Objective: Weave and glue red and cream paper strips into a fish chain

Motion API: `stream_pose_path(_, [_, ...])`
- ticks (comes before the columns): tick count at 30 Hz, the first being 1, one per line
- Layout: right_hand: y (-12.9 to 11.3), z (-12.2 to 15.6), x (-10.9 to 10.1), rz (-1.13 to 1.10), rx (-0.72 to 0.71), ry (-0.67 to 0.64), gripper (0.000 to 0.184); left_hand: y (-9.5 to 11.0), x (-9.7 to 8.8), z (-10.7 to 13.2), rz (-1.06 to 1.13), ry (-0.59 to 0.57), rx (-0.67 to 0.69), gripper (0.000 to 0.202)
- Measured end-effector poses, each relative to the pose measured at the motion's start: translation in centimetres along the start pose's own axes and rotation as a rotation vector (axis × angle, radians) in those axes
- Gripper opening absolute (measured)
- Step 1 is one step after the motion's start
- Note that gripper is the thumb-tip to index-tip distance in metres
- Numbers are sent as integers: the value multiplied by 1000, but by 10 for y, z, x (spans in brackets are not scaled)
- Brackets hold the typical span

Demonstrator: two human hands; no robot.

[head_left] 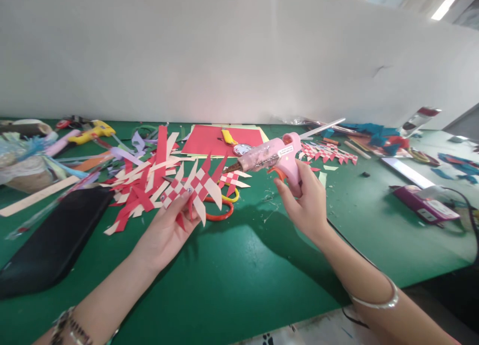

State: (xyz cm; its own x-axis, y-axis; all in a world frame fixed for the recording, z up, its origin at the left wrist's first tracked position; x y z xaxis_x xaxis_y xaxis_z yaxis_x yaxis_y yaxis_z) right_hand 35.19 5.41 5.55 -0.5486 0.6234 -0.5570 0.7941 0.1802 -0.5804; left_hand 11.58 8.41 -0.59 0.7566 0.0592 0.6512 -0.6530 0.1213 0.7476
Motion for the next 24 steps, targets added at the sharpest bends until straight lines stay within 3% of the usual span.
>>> stream_pose_path(8, [-3,1,0,15,-38,14,26,0,1,-1,-1,-13,-10,23])
stream_pose_path(14, [-7,3,-1,46,-85,22,26,1,0,1,21,10,-8,11])
stream_pose_path(24, [-10,4,-1,60,-141,25,25,1,-1,0,31,74,-11,20])
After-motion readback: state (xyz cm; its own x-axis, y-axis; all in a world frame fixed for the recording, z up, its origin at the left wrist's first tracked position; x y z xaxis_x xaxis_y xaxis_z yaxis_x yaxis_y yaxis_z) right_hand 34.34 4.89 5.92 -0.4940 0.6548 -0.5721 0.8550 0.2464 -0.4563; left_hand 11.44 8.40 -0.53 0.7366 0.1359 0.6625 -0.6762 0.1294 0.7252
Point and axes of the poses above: each hand's wrist, its own z-axis away from the middle knuckle, its own x-axis out of the palm, y = z × x, the point moved 6 cm from there along -z, towards the middle knuckle, and after that the axes turned 12 degrees about x, right-handed, at the moved point
